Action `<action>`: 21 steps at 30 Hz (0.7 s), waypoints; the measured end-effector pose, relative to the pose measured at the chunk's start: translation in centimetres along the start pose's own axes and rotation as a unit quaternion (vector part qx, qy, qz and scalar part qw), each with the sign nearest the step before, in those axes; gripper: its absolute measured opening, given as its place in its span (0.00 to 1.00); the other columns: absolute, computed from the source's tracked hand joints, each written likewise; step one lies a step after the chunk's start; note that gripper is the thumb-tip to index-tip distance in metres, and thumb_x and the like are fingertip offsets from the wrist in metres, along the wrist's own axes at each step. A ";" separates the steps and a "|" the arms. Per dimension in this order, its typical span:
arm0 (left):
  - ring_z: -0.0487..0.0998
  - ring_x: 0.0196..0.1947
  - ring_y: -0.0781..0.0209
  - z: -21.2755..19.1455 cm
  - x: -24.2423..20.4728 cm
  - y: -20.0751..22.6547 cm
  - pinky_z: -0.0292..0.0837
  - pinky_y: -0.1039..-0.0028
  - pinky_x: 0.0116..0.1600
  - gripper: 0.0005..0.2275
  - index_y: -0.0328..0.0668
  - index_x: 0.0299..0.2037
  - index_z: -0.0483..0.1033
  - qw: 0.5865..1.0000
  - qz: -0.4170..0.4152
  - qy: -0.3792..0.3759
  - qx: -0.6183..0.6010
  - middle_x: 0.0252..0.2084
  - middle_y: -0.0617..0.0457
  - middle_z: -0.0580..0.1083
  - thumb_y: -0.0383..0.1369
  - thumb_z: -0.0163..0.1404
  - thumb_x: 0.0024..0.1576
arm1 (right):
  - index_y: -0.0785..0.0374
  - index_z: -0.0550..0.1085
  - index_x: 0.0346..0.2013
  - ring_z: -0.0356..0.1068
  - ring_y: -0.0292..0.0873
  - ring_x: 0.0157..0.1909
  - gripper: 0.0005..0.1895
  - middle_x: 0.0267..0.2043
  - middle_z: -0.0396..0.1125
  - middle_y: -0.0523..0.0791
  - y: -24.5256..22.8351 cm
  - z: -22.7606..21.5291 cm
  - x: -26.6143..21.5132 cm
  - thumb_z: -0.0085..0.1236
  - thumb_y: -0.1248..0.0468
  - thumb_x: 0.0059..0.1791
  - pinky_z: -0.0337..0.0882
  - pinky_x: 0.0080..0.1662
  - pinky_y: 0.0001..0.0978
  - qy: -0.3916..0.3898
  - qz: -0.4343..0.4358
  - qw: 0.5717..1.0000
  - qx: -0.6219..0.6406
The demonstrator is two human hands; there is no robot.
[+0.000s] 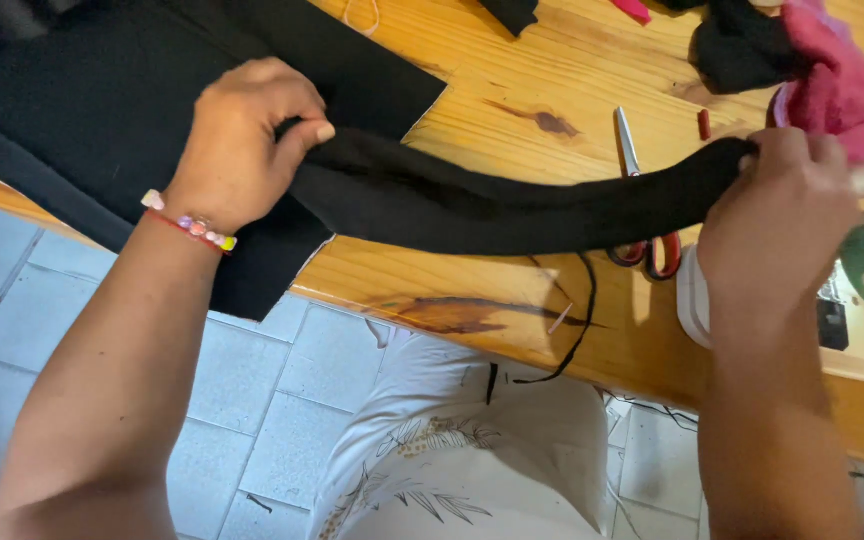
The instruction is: Sewing a seam on black fabric and then cutting a strip of the fabric using scissors.
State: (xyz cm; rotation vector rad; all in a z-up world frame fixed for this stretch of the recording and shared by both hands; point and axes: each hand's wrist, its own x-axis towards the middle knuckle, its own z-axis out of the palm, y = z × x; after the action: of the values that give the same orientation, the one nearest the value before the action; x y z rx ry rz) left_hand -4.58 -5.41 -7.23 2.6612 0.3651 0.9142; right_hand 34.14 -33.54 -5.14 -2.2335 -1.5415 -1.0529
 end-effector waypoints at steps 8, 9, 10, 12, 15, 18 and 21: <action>0.74 0.32 0.45 3.0 5.1 8.8 0.65 0.59 0.39 0.06 0.42 0.41 0.66 0.991 0.090 -0.037 -0.090 0.33 0.49 0.72 0.33 0.44 0.70 | 0.72 0.56 0.72 0.67 0.54 0.55 0.40 0.72 0.54 0.60 -11.0 -5.5 4.9 0.66 0.68 0.49 0.74 0.49 0.36 -0.223 -0.010 0.877 0.426; 0.74 0.32 0.45 3.4 5.6 9.7 0.65 0.59 0.39 0.06 0.42 0.41 0.66 0.990 0.095 -0.039 -0.095 0.33 0.49 0.72 0.33 0.44 0.70 | 0.72 0.56 0.72 0.67 0.54 0.55 0.40 0.72 0.54 0.60 -11.5 -4.9 4.6 0.66 0.68 0.49 0.74 0.49 0.36 -0.223 -0.004 0.879 0.422; 0.73 0.30 0.49 3.8 6.2 10.6 0.63 0.61 0.36 0.06 0.43 0.40 0.64 0.985 0.095 -0.050 -0.135 0.32 0.51 0.71 0.32 0.43 0.70 | 0.67 0.63 0.61 0.63 0.44 0.44 0.26 0.54 0.60 0.51 -12.0 -4.3 4.4 0.62 0.66 0.52 0.69 0.42 0.34 -0.248 -0.020 0.825 0.508; 0.72 0.28 0.52 3.8 6.8 11.1 0.62 0.64 0.34 0.06 0.44 0.40 0.62 0.978 0.097 -0.062 -0.175 0.32 0.52 0.71 0.31 0.42 0.70 | 0.61 0.70 0.51 0.60 0.35 0.33 0.11 0.36 0.66 0.42 -11.7 -3.3 4.0 0.57 0.64 0.55 0.63 0.36 0.31 -0.267 -0.034 0.763 0.587; 0.74 0.29 0.53 2.7 6.5 9.8 0.63 0.64 0.37 0.09 0.46 0.39 0.69 0.988 0.008 -0.105 -0.111 0.30 0.56 0.72 0.25 0.59 0.57 | 0.59 0.75 0.33 0.52 0.31 0.25 0.07 0.23 0.59 0.37 -9.2 -1.8 3.0 0.57 0.65 0.55 0.52 0.29 0.28 -0.268 0.033 0.799 0.537; 0.83 0.41 0.41 2.0 5.7 9.2 0.77 0.57 0.45 0.04 0.48 0.36 0.81 0.967 -0.137 -0.213 -0.009 0.34 0.49 0.81 0.26 0.55 0.57 | 0.68 0.78 0.37 0.60 0.31 0.11 0.05 0.11 0.60 0.43 -6.7 -0.9 1.5 0.58 0.77 0.51 0.56 0.18 0.17 -0.238 0.123 0.748 0.607; 0.84 0.36 0.46 1.6 4.7 8.3 0.78 0.61 0.44 0.08 0.54 0.38 0.84 0.952 -0.216 -0.205 0.067 0.33 0.54 0.81 0.25 0.55 0.57 | 0.67 0.80 0.36 0.59 0.28 0.16 0.04 0.14 0.63 0.43 -5.4 -0.8 0.6 0.63 0.76 0.49 0.55 0.22 0.14 -0.210 0.137 0.767 0.590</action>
State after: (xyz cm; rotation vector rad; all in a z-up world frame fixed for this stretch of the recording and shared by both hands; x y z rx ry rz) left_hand 1.23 -11.82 -2.81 2.6354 0.8821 0.2046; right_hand 29.15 -31.28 -5.20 -1.6226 -1.3087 0.5144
